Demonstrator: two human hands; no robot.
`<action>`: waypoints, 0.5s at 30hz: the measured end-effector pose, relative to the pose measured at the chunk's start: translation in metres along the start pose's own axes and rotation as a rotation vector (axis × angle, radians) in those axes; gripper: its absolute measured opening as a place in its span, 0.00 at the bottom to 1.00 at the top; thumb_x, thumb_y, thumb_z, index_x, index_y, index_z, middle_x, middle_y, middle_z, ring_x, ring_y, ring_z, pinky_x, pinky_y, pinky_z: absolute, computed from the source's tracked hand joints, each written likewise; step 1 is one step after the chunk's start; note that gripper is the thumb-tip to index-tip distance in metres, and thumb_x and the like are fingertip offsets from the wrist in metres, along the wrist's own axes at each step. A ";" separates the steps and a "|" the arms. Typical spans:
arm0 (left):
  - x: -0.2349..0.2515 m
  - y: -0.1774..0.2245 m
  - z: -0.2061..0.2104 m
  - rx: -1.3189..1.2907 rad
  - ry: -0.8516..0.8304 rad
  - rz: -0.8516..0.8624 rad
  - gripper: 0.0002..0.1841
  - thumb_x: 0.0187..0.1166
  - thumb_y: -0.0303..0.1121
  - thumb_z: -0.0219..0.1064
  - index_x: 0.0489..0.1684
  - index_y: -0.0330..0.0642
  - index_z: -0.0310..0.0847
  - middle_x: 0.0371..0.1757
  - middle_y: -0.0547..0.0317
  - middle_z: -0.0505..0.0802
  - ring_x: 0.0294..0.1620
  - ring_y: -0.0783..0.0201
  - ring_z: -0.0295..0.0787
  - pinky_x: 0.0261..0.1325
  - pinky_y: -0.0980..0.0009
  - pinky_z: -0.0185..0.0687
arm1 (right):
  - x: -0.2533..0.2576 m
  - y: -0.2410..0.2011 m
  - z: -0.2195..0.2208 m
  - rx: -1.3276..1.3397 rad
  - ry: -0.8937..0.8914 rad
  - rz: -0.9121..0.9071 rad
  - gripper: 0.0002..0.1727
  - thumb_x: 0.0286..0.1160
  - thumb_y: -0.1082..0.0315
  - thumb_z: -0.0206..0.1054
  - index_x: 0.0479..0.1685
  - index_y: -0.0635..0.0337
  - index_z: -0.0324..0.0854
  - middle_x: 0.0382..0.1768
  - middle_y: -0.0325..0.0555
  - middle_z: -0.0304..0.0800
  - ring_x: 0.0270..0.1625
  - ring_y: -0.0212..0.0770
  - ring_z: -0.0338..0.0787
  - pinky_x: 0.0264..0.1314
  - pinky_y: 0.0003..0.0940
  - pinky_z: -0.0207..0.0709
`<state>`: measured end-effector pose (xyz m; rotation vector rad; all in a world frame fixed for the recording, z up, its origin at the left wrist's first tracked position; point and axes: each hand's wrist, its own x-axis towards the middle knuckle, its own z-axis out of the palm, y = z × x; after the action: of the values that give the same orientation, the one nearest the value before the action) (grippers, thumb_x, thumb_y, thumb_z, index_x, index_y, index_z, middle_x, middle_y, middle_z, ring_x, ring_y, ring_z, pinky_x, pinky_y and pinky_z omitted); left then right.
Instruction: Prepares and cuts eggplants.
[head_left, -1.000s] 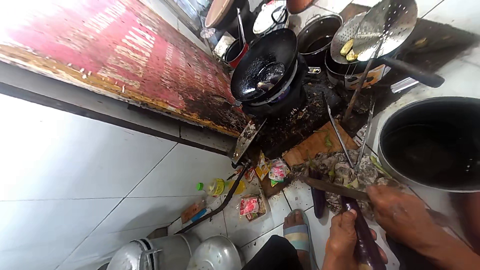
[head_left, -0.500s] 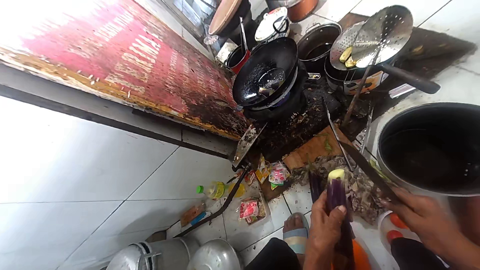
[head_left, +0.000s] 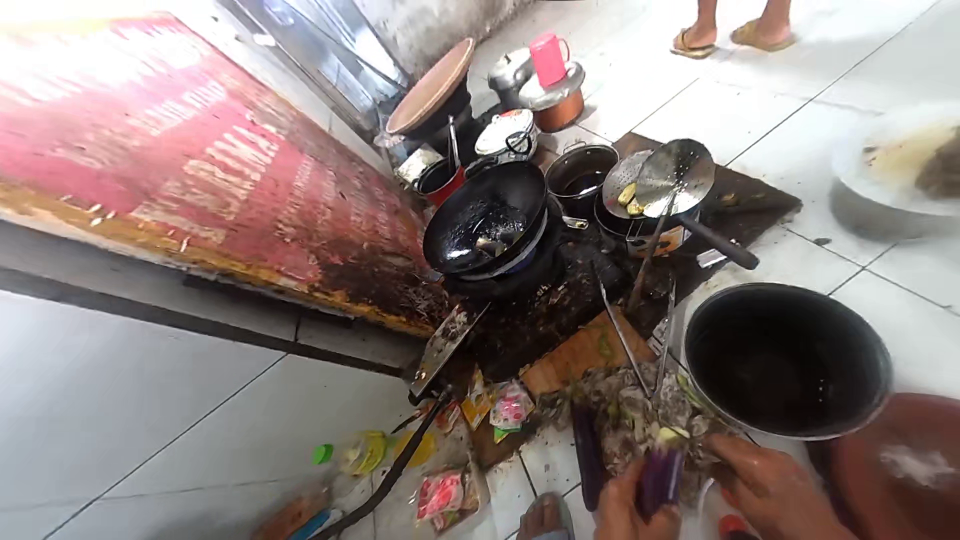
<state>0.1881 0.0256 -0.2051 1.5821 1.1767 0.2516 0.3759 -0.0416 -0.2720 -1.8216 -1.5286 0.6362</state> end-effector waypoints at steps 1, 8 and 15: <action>0.000 0.002 0.004 -0.008 -0.025 -0.009 0.23 0.69 0.27 0.66 0.64 0.23 0.80 0.41 0.43 0.92 0.39 0.58 0.90 0.48 0.58 0.86 | 0.000 -0.001 0.001 -0.023 0.035 0.014 0.08 0.70 0.70 0.67 0.40 0.65 0.89 0.32 0.58 0.92 0.36 0.62 0.94 0.35 0.66 0.84; 0.000 -0.006 0.009 -0.072 -0.002 -0.089 0.21 0.69 0.29 0.65 0.60 0.26 0.82 0.36 0.49 0.90 0.34 0.65 0.87 0.43 0.64 0.84 | 0.000 -0.010 0.001 -0.083 -0.048 0.117 0.10 0.71 0.69 0.66 0.41 0.67 0.88 0.33 0.63 0.91 0.37 0.68 0.93 0.35 0.69 0.82; 0.008 -0.010 -0.028 -0.037 0.286 -0.131 0.26 0.70 0.32 0.67 0.68 0.28 0.79 0.45 0.46 0.92 0.42 0.61 0.91 0.50 0.59 0.87 | -0.001 -0.012 -0.003 -0.047 -0.204 0.137 0.12 0.73 0.70 0.64 0.47 0.67 0.88 0.39 0.66 0.92 0.43 0.72 0.93 0.41 0.74 0.80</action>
<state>0.1677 0.0479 -0.2055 1.4617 1.4819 0.4217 0.3702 -0.0419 -0.2616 -1.9588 -1.5692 0.8821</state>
